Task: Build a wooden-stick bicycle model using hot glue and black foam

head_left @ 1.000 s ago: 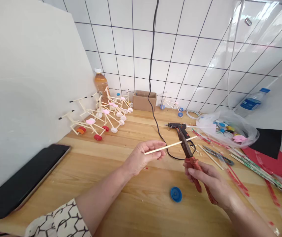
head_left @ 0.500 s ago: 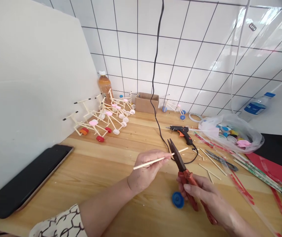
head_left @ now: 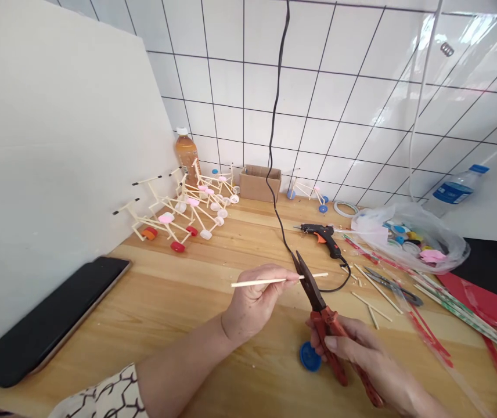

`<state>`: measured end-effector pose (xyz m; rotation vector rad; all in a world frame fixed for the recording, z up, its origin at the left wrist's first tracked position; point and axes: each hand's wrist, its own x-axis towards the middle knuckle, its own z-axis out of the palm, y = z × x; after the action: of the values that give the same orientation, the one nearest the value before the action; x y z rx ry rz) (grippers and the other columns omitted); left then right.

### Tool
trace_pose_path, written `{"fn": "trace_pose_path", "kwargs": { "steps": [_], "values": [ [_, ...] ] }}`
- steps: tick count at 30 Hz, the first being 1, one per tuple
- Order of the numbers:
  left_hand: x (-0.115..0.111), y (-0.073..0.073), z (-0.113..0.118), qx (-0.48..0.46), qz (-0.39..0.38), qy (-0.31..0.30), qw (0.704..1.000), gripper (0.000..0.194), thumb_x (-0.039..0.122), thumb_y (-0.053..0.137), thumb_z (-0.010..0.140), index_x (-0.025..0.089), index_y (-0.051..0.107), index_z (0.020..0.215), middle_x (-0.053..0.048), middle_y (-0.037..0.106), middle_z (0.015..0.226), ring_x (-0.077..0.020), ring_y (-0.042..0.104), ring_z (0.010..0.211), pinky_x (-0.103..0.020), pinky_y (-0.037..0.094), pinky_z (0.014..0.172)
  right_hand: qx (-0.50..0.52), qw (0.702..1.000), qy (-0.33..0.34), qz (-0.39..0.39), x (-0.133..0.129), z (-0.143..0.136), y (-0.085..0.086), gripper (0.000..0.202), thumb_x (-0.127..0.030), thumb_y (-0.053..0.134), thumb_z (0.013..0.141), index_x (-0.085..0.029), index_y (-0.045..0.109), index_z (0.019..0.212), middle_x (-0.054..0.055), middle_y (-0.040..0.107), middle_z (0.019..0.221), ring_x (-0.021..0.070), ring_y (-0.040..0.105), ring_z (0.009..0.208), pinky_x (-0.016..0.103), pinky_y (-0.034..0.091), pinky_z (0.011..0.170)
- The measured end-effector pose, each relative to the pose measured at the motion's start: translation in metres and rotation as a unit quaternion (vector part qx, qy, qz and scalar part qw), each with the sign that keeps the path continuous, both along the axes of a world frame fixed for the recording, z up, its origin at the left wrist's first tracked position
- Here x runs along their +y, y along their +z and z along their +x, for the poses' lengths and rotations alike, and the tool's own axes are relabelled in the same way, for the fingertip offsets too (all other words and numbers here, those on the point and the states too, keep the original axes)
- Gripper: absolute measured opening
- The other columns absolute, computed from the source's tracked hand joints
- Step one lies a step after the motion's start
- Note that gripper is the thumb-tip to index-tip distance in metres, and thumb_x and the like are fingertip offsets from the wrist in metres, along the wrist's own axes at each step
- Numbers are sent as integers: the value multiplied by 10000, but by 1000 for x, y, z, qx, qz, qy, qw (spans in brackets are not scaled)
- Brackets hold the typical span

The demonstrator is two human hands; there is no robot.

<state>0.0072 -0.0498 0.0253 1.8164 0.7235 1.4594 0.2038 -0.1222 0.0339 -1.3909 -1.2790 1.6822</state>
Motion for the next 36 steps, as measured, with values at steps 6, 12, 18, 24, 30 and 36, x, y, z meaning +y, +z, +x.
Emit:
{"fn": "trace_pose_path", "kwargs": {
  "steps": [6,12,18,24,30,36],
  "values": [
    [6,5,-4,-13,-50,30,998,119,149,566,799,168,673,846,-43,697,803,-143,650,739,-254,518,705,-11,1000,-10,-20,-1,1,4,211,-345,584,728,-147,613,794,56,571,803,165,543,757,263,455,638],
    [7,9,-5,-19,-115,43,992,94,179,592,774,155,679,800,-41,687,763,-151,648,733,-248,519,694,5,1000,13,-16,1,3,4,218,-327,613,695,-136,606,799,63,567,830,167,536,768,279,462,667],
    [8,10,-4,-52,-166,29,984,97,196,604,759,158,683,801,-38,694,770,-150,646,714,-253,524,697,31,999,-5,-41,0,1,3,271,-269,591,645,-140,606,883,58,572,815,177,549,762,305,460,678],
    [15,9,-9,-84,-212,47,972,103,232,630,736,157,676,791,-31,687,743,-145,624,689,-258,513,688,65,996,38,-46,2,5,1,347,-193,562,573,-108,608,906,69,580,825,179,542,726,306,415,668],
    [31,8,-18,-152,-224,56,961,141,279,631,742,139,637,746,-26,663,727,-120,591,680,-249,479,686,102,988,69,-97,2,7,4,443,-164,565,521,-120,620,959,51,595,817,165,566,675,279,434,616],
    [44,10,-25,-274,-309,12,910,193,272,697,664,122,590,722,-35,662,675,-153,628,658,-317,501,686,162,976,73,-126,1,13,0,442,-128,589,524,-156,645,961,59,635,888,151,584,687,263,475,601]
  ]
}}
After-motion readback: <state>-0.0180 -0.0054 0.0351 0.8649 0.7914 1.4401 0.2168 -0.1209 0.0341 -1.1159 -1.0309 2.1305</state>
